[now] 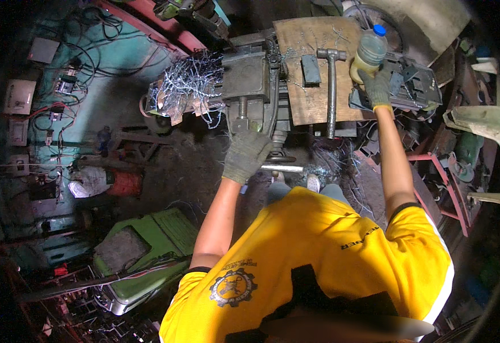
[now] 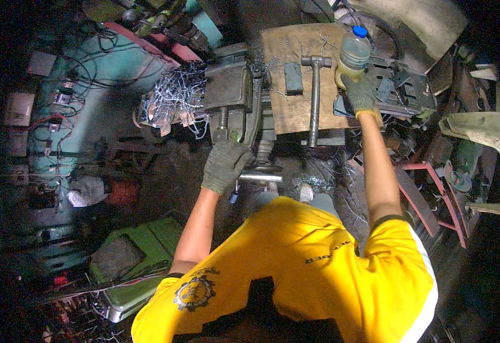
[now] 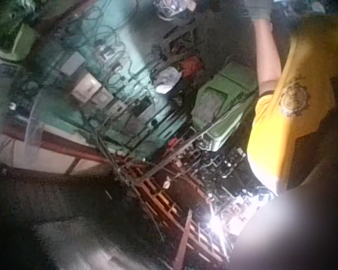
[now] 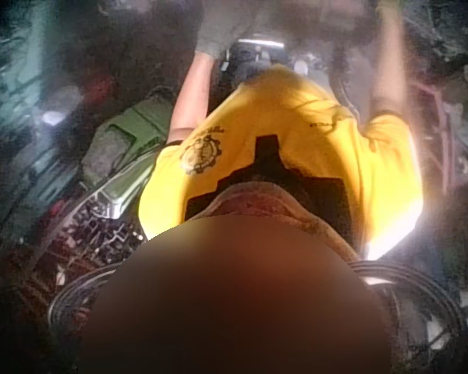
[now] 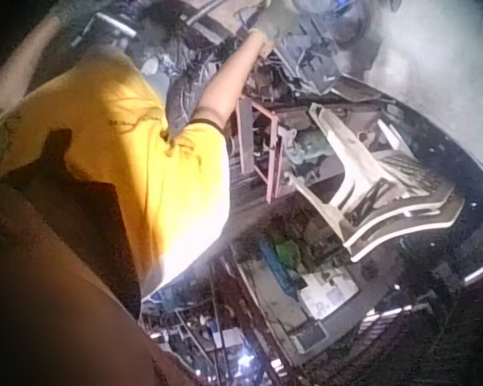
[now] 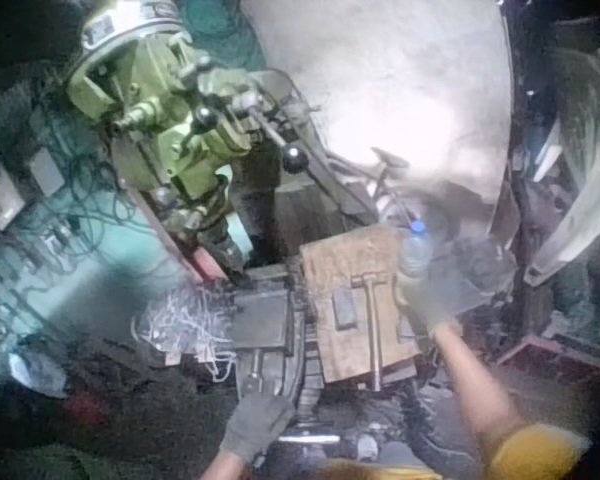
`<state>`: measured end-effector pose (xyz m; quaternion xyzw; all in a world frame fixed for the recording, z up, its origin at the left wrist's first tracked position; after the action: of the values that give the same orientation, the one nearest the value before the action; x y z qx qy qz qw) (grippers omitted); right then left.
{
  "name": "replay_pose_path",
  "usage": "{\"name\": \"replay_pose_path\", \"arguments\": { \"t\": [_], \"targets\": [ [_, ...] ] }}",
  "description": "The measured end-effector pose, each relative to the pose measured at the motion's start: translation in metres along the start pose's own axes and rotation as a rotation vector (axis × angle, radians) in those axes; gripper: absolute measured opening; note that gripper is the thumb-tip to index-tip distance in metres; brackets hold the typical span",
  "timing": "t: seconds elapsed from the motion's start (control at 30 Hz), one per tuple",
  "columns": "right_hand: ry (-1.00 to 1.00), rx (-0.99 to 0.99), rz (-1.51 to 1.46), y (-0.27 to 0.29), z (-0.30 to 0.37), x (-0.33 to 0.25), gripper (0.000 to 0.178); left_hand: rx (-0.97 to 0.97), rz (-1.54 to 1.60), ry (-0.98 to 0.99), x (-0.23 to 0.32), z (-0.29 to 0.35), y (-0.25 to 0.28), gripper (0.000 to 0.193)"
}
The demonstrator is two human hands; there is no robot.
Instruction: The person secures a metal bar in a bench vise, drills a hole using a drill press, applies liquid from a bottle, and repeats the cycle with another metal bar. They remove the drilled bars and place them into a bucket.
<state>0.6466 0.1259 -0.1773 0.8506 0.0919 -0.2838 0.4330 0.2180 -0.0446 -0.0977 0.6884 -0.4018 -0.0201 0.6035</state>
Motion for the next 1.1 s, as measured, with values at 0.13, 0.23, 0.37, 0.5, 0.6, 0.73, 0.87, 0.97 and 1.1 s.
{"name": "replay_pose_path", "arguments": {
  "t": [0.13, 0.23, 0.37, 0.5, 0.6, 0.73, 0.87, 0.97, 1.1],
  "targets": [
    [-0.134, 0.364, -0.091, 0.05, 0.076, -0.061, 0.07, 0.031, -0.047, -0.032, -0.001, 0.001, -0.003, 0.019],
    [-0.121, -0.194, -0.339, 0.056, 0.142, -0.126, 0.054, 0.084, -0.031, -0.04, 0.001, 0.001, -0.003, 0.017],
    [0.75, -1.085, -0.356, 0.048, 0.192, -0.196, 0.066, 0.073, -0.04, -0.057, 0.004, 0.001, -0.002, 0.018],
    [0.892, -1.32, 0.051, 0.027, 0.227, -0.22, 0.057, 0.036, -0.074, -0.04, 0.004, 0.0, -0.001, 0.018],
    [0.784, -1.147, 0.153, 0.024, 0.244, -0.215, 0.046, 0.048, -0.044, -0.048, 0.003, 0.0, -0.002, 0.018],
    [0.701, -1.007, 0.069, 0.029, 0.251, -0.208, 0.026, 0.047, -0.077, -0.083, 0.004, -0.001, -0.005, 0.017],
    [0.722, -1.046, 0.005, 0.034, 0.245, -0.21, 0.024, -0.035, -0.114, -0.038, 0.004, -0.002, -0.004, 0.02],
    [0.72, -1.07, 0.037, 0.033, 0.244, -0.212, 0.026, -0.06, -0.116, -0.049, 0.005, -0.004, -0.003, 0.021],
    [0.664, -1.039, -0.017, 0.033, 0.245, -0.211, 0.034, -0.073, -0.102, -0.095, 0.001, -0.004, -0.003, 0.021]
  ]
}}
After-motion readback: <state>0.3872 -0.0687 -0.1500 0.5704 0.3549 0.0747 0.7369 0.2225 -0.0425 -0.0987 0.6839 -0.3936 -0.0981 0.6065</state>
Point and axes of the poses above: each hand's wrist, its own z-axis away from the middle knuckle, its own y-axis out of the back of the hand, x = y × z, the point moved 2 cm from there along -z, towards the middle knuckle, and after that the axes turned 11 degrees about z, right-handed, at the moved point
